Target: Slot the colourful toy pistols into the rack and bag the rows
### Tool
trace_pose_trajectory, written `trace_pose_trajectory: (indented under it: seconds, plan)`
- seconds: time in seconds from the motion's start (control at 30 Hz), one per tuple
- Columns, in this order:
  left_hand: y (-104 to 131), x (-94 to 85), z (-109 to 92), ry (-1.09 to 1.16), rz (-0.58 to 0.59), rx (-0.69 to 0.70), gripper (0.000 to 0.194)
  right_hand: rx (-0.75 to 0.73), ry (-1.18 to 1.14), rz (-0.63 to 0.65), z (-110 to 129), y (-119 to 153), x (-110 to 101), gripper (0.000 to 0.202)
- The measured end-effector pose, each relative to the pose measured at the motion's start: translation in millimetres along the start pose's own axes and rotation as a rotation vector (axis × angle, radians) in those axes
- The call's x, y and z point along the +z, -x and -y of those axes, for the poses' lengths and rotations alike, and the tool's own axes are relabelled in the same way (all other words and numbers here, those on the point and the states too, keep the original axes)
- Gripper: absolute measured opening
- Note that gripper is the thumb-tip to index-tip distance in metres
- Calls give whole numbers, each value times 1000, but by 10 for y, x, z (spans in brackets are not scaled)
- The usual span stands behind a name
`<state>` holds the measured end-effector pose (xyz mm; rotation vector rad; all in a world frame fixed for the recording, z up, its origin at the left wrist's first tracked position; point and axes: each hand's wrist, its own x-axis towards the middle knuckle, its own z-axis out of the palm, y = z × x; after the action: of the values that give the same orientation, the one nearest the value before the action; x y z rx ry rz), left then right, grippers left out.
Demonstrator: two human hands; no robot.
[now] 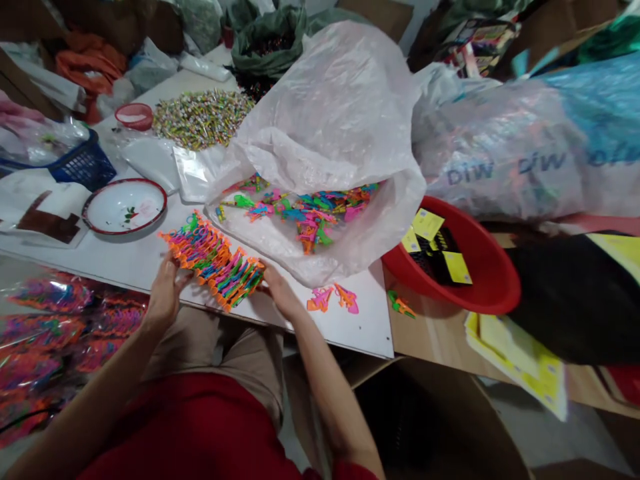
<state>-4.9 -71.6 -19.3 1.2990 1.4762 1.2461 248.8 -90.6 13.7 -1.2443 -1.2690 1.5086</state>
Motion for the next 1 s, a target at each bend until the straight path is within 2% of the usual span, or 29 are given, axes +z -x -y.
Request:
trace_pose_trajectory:
  seconds: [0.1,0.17,0.27,0.37,0.47,0.57,0.67,0.8,1.0]
  plan:
    - [-349,47,-41,236,-19,-168,71,-59,-62,-79,-293,238,386,67]
    - [-517,-14,-139,248,-32,-237,75,-27,-82,-153,-340,263,457,71]
    - [-555,-154,-282,174,-98,-227,70,-17,-17,-301,-234,155,293,70]
    - [-428,-233,-364,95,-135,-158,63,-161,181,-353,14,1,132,49]
    - [-329,-252,-429,-12,-128,-49,58,-358,425,-277,304,-157,188,29]
    - [-300,-282,-502,-179,-125,81,48,-510,688,-146,542,-328,320,29]
    - [-266,-303,-557,-349,-113,211,41,-554,960,-3,684,-469,366,31]
    - [-226,-230,-585,-473,-25,320,34,-522,1118,107,702,-539,346,26]
    - [-333,-97,-571,-644,-18,302,17,-488,1088,56,536,-541,381,22]
